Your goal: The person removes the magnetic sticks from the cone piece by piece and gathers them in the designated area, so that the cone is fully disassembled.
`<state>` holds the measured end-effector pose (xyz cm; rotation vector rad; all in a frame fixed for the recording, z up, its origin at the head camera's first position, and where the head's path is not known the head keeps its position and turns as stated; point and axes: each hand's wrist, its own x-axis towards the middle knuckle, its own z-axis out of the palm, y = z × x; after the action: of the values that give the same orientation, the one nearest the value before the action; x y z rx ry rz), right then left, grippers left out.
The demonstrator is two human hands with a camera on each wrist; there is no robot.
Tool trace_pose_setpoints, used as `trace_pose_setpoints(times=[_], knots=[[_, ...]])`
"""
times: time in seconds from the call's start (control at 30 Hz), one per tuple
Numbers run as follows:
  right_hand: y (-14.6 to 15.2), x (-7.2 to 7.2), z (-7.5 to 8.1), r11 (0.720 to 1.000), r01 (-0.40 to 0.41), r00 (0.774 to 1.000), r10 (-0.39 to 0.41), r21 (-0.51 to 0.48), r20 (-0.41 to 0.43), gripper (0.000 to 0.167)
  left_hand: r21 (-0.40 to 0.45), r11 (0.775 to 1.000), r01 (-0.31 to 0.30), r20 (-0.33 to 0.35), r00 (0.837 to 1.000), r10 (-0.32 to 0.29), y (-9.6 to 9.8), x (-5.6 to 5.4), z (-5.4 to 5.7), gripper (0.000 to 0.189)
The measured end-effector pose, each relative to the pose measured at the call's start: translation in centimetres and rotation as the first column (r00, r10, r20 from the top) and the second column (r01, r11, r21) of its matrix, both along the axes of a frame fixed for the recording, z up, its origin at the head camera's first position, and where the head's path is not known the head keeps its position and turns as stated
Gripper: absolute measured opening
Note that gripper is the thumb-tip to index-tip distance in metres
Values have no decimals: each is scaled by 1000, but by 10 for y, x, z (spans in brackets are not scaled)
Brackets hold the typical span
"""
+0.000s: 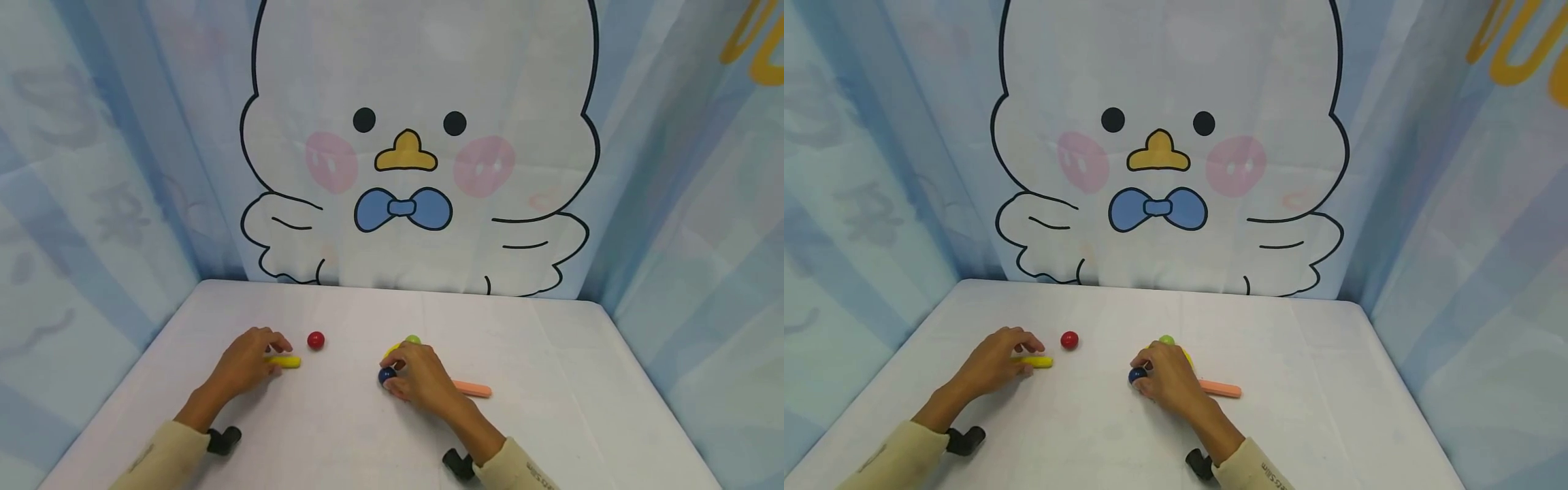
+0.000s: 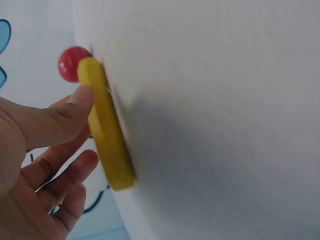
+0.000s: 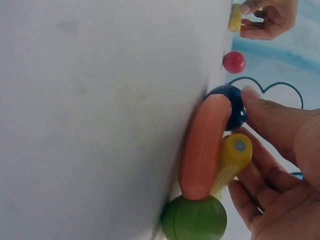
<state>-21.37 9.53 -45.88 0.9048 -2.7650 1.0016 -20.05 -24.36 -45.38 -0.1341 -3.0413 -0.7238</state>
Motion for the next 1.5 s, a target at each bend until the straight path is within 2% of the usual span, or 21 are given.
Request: trace_pose_setpoints(times=[0.23,0.4,0.57,0.67,0.83,0.97,1.07,1.17,1.33,1.43,1.5], knots=[[10,-6,7,993,81,995,-76,-82,57,24,32,997,67,-122,991,-63,31,7,14,28],[18,-13,11,981,154,987,-145,-120,74,25,45,990,131,-188,975,-120,63,7,16,30],[26,-22,12,965,226,973,-217,-131,80,26,79,981,177,-195,968,-159,98,6,13,31],[30,-27,12,958,262,963,-251,-118,98,25,100,968,229,-198,958,-206,117,5,8,32],[33,-35,10,958,270,956,-256,-95,140,23,105,941,322,-206,933,-296,144,3,0,34],[32,-41,7,963,262,955,-249,-66,159,19,80,931,355,-201,921,-334,162,0,-6,35],[30,-45,5,966,252,956,-240,-51,168,17,52,928,368,-211,913,-350,173,-2,-10,35],[29,-48,1,968,244,956,-232,-51,178,17,15,923,384,-242,897,-370,181,-3,-13,36],[28,-50,-1,970,239,957,-226,-53,179,18,-26,916,401,-285,875,-391,187,-4,-14,35],[29,-51,-1,971,234,960,-223,-45,171,18,-22,914,404,-283,875,-393,184,-4,-11,34],[29,-51,-1,970,241,958,-232,-34,169,18,-11,916,401,-272,880,-389,181,-3,-8,33]])
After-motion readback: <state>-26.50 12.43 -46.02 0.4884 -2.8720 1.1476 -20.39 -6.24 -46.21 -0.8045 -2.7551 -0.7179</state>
